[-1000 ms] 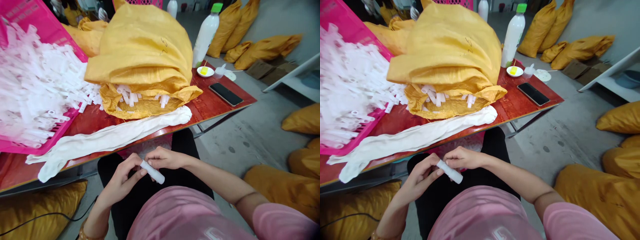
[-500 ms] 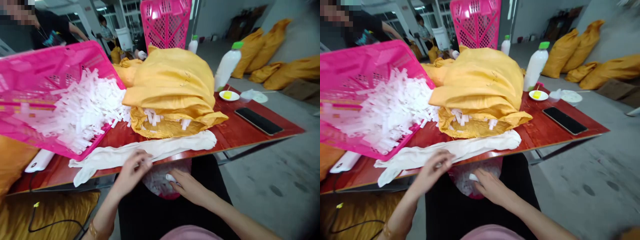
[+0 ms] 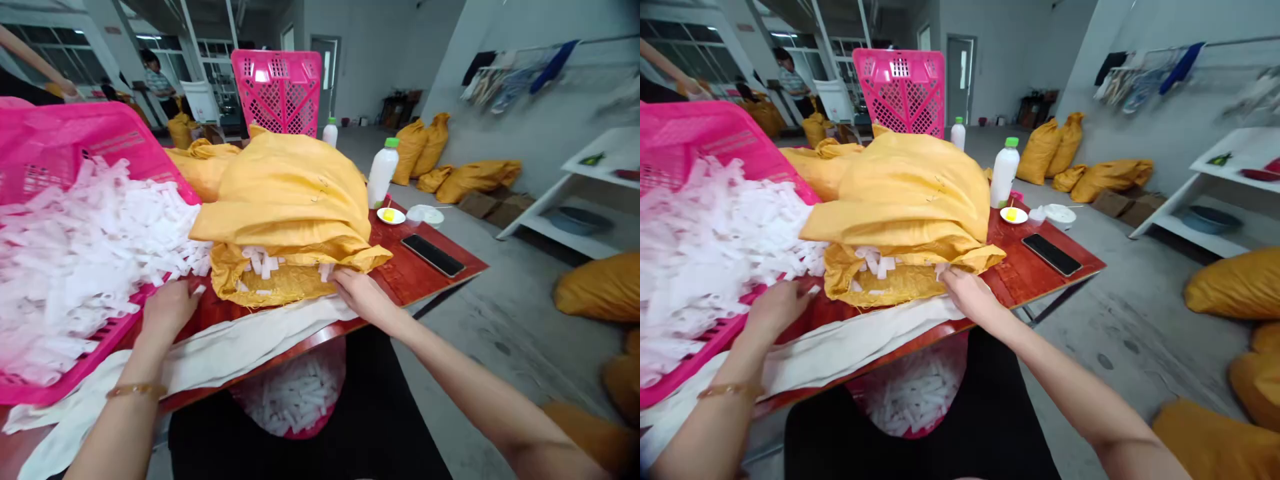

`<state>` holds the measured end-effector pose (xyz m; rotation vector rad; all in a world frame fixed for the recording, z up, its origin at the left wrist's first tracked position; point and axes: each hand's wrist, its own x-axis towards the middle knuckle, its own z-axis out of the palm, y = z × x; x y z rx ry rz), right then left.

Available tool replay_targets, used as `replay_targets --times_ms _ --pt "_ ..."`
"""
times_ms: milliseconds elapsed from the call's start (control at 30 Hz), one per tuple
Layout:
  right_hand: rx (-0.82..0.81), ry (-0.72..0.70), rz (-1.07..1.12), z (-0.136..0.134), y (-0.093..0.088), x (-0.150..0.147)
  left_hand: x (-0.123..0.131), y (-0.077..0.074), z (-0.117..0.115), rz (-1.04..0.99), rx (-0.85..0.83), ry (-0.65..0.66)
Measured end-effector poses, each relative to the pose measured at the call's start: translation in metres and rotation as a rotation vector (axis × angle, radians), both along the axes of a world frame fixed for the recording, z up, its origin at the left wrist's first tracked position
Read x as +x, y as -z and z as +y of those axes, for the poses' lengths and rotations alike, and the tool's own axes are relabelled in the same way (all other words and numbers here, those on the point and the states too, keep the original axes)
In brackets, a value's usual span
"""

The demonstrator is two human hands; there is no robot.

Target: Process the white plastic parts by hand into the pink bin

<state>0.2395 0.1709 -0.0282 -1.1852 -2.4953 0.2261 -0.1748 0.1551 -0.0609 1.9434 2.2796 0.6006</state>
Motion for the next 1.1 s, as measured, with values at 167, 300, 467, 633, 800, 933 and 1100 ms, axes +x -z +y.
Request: replay_targets --times_ms 167,300,467,633,800,933,1100 --pt "0.397 -0.153 -0.402 0.044 0.008 -0.017 -0.003 -0.005 -0.032 -0.002 0.017 -0.035" --pt "0.406 -0.318 -0.303 0.052 0.007 -0.011 0.016 -0.010 -0.057 -0.051 0.126 -0.078" --pt "-0.004 -0.279 0.218 0.007 0.009 -0.009 0.073 -0.026 -0.107 -0.520 0.331 -0.036" --pt "-0.557 -0.350 0.557 -0.073 0.021 -0.033 0.135 -0.040 -0.149 -0.795 0.264 -0.042" --pt "-0.748 -0.366 0.612 -0.112 0.032 -0.040 0.176 -0.038 -0.176 -0.723 0.219 -0.014" --pt "-0.713 -0.383 0.583 -0.121 0.036 -0.034 0.189 -0.032 -0.188 -0.589 0.175 0.121" --pt "-0.262 -0.297 0.415 -0.129 0.041 -0.034 0.201 -0.019 -0.190 -0.594 0.072 0.185"
